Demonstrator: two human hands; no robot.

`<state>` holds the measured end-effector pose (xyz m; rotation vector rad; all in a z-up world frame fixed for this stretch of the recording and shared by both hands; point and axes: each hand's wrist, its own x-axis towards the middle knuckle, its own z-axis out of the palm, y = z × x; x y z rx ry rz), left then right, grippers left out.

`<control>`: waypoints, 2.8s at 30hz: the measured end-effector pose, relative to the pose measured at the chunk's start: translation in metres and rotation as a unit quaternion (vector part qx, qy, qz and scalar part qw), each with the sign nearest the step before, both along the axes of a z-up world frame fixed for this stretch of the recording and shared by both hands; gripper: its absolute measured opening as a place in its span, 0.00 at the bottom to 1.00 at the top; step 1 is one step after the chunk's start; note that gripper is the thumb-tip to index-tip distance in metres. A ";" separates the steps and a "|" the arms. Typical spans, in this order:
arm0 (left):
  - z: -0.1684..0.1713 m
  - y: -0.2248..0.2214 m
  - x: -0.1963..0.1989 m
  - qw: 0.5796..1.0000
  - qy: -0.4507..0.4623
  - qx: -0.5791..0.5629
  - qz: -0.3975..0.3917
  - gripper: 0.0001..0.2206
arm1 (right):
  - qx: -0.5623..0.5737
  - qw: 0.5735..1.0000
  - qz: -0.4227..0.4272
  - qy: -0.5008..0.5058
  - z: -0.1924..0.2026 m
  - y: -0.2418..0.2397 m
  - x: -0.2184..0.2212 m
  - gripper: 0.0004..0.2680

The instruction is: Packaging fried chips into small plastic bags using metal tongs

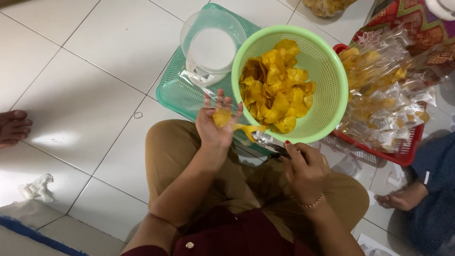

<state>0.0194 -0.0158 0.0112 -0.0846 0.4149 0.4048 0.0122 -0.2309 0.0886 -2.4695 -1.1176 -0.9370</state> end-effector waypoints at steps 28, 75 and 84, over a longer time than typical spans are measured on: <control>-0.005 -0.003 -0.004 0.989 -0.130 0.061 -0.032 0.26 | -0.074 0.990 -0.003 0.120 0.033 0.019 -0.012 0.10; -0.024 -0.018 -0.032 0.979 -0.117 -0.149 -0.078 0.26 | 0.383 0.525 0.327 0.687 0.011 0.118 0.045 0.16; -0.013 0.005 -0.023 0.978 -0.103 -0.181 -0.028 0.20 | 0.357 0.518 0.294 0.720 0.011 0.086 0.027 0.16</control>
